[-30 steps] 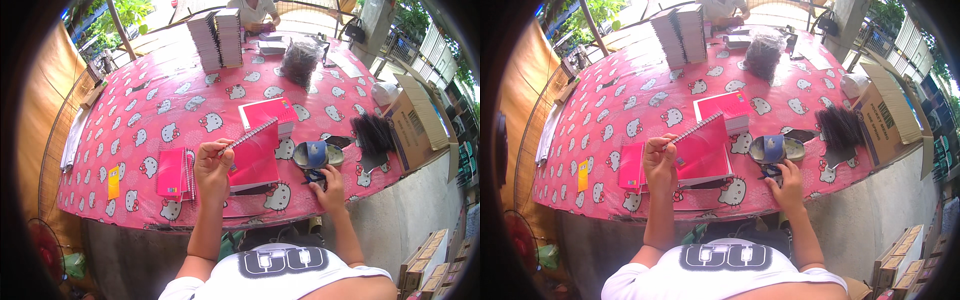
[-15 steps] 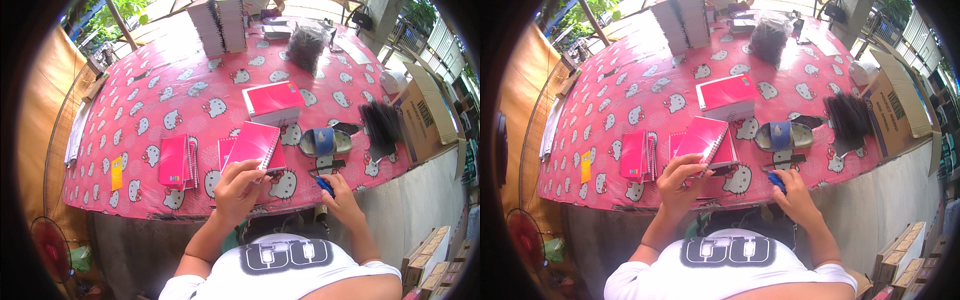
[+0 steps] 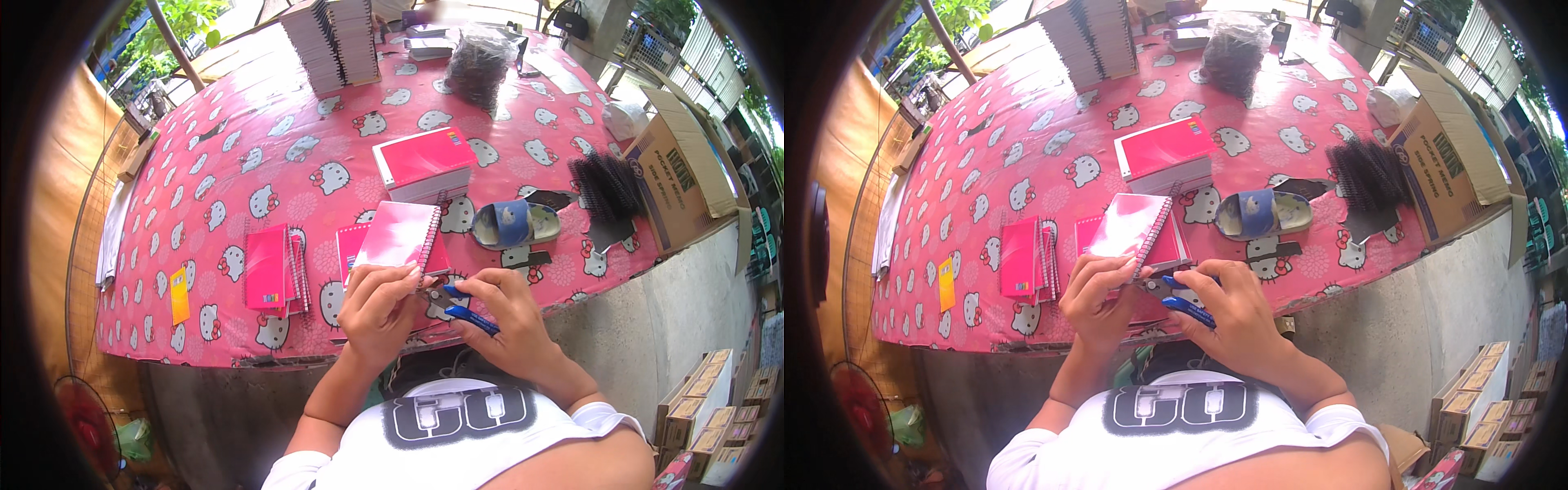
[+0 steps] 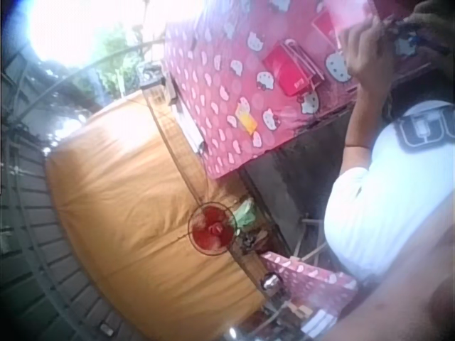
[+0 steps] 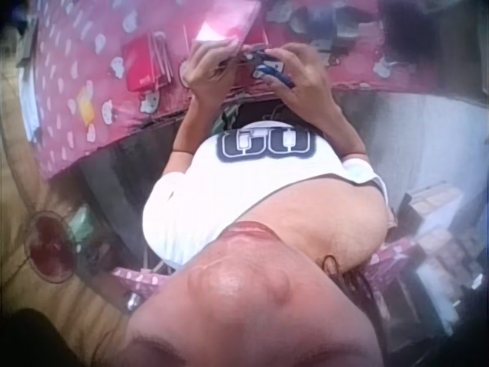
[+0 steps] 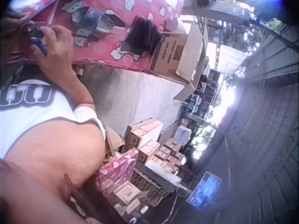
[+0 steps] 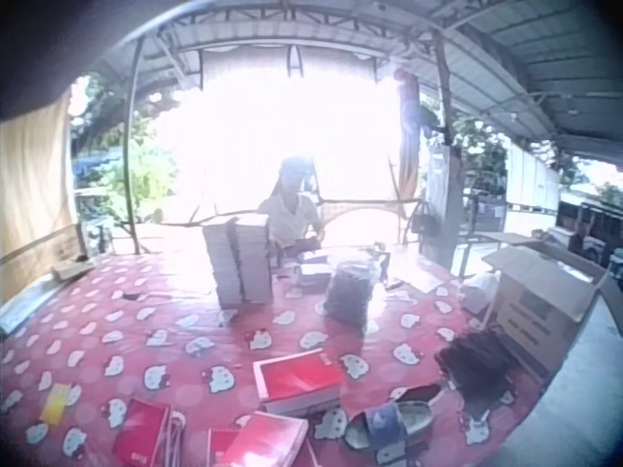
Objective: The person assembles small pink notebooks by inserting wire spirals into the punched holes of the paper stacks and covers, then uses a tool to crimp the ends of the wires.
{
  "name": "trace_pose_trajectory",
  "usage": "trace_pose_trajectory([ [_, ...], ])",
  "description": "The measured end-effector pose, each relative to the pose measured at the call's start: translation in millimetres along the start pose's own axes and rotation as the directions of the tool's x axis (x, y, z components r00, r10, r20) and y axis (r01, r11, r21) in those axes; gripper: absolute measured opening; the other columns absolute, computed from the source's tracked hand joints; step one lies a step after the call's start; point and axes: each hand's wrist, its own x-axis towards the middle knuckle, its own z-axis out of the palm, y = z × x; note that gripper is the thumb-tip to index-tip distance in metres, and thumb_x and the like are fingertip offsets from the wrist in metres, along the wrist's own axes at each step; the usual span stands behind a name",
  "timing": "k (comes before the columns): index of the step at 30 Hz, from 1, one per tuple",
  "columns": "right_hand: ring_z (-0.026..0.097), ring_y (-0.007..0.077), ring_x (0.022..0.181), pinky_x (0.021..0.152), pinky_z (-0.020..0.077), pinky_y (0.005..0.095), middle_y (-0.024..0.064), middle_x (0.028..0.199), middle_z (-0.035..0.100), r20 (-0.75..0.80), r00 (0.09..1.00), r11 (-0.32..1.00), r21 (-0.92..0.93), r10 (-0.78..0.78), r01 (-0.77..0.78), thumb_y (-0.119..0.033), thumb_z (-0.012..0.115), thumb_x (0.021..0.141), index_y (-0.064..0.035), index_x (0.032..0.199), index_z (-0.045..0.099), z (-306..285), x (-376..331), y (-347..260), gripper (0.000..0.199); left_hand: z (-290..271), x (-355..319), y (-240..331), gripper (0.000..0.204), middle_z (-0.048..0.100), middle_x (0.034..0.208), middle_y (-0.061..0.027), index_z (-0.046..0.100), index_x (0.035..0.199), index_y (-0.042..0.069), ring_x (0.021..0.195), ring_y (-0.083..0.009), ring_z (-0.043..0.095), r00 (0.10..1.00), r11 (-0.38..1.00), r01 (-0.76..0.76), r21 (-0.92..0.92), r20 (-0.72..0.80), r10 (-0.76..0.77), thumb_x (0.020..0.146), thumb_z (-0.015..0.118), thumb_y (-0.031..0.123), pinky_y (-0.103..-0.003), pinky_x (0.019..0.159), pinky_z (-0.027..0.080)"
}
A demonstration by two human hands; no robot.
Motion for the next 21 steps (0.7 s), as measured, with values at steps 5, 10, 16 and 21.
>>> trace_pose_trajectory([
  [5,0.060,0.0214,0.097,0.080,0.0494,0.0338,0.0137,0.106,0.062,0.370,0.898,0.616,0.658,0.237,-0.434,-0.027,0.064,0.091,0.0026,0.117,0.058,4,-3,17,0.039,-6,5,3,0.028,0.069,0.083,-0.0100,0.069,0.090,0.002,0.076,-0.0231,0.064,0.995,0.995,-0.098,0.007,0.016,0.098,0.066,0.076,-0.011,-0.032,0.068,0.051],
  [10,0.059,0.0169,0.098,0.082,0.0469,0.0291,0.0121,0.107,0.062,0.278,0.921,0.627,0.674,0.274,-0.390,-0.027,0.064,0.092,0.0011,0.116,0.059,16,-3,26,0.037,-29,22,-11,0.026,0.069,0.085,-0.0079,0.069,0.095,0.001,0.077,-0.0186,0.062,0.989,0.989,-0.104,0.101,-0.099,0.114,0.073,0.071,-0.013,-0.030,0.069,0.049],
  [16,0.054,0.0315,0.109,0.097,0.0385,0.0465,0.0141,0.112,0.058,-0.230,0.937,0.924,-0.217,0.265,-0.314,-0.028,0.075,0.078,-0.0035,0.117,0.060,10,-52,113,0.049,-111,52,-27,0.027,0.064,0.084,-0.0052,0.063,0.114,-0.002,0.067,-0.0153,0.052,0.807,0.970,-0.036,0.242,-0.566,0.171,0.086,0.061,-0.002,-0.027,0.065,0.042],
  [21,0.045,0.0369,0.125,0.110,0.0222,0.0585,0.0163,0.133,0.048,-0.174,0.939,0.853,-0.393,0.298,-0.344,-0.026,0.076,0.076,-0.0050,0.119,0.060,13,-55,99,0.051,-147,77,-77,0.033,0.055,0.070,-0.0029,0.064,0.119,0.006,0.070,-0.0177,0.048,0.981,0.745,-0.075,0.663,0.185,-0.065,0.088,0.055,0.010,-0.037,0.080,0.036],
])
